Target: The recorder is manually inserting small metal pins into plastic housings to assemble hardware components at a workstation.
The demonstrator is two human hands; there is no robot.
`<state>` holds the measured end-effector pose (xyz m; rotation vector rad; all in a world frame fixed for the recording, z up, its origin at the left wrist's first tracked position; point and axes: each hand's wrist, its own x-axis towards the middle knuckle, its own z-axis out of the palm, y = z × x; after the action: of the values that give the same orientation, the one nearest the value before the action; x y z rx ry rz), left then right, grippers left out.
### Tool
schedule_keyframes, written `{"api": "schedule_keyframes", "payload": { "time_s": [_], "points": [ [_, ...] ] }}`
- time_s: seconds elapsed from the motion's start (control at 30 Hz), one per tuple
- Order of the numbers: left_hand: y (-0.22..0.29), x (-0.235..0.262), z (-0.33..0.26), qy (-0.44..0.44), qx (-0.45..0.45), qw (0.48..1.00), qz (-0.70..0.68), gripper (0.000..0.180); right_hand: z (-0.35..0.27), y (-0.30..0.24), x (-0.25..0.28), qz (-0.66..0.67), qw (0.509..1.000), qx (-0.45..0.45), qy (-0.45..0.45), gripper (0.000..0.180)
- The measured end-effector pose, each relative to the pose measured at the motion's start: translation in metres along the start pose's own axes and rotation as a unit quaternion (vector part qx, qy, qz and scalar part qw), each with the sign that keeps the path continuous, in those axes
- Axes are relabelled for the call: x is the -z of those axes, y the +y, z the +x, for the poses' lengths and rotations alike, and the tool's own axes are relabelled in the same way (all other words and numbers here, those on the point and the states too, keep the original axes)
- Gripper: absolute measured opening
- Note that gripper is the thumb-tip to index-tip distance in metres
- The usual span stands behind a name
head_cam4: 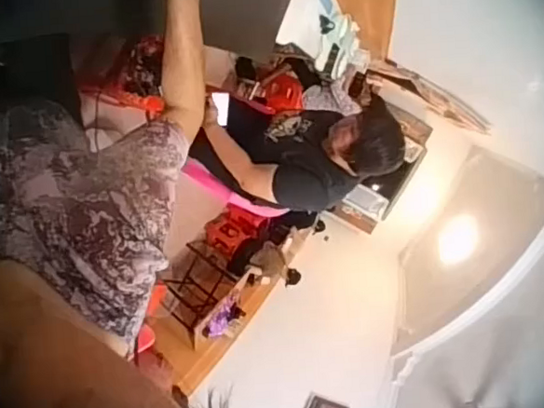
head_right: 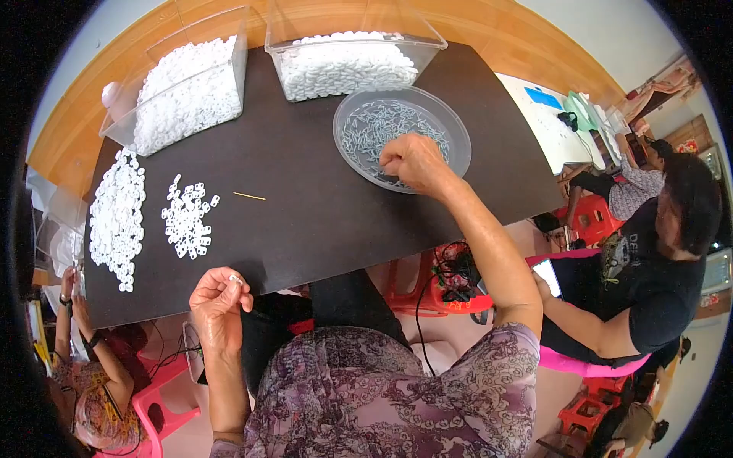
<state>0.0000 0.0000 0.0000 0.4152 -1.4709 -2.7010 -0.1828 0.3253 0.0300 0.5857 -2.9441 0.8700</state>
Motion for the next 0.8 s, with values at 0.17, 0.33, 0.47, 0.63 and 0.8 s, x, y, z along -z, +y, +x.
{"api": "schedule_keyframes", "payload": {
  "time_s": [0.17, 0.33, 0.47, 0.63, 0.8],
  "points": [
    [0.002, -0.008, -0.005, 0.006, 0.014, 1.0, -0.01, 0.009, 0.0, 0.016, -0.007, -0.082, 0.99, 0.109, -0.016, 0.003],
    [0.001, -0.007, -0.001, 0.008, -0.003, 1.0, -0.009, 0.009, 0.005, 0.008, -0.007, -0.101, 0.992, 0.064, -0.026, 0.006],
    [0.0, -0.004, 0.0, 0.0, -0.003, 1.0, -0.01, 0.01, -0.001, -0.003, 0.0, -0.03, 0.999, 0.014, 0.022, 0.01],
    [-0.001, -0.004, 0.0, 0.003, -0.013, 1.0, -0.013, 0.01, -0.003, 0.011, 0.0, -0.002, 0.999, 0.0, 0.035, 0.011],
    [0.0, -0.002, -0.001, -0.003, -0.013, 1.0, -0.013, 0.011, -0.004, 0.004, 0.002, 0.025, 0.997, -0.066, 0.03, 0.014]
  ]
}}
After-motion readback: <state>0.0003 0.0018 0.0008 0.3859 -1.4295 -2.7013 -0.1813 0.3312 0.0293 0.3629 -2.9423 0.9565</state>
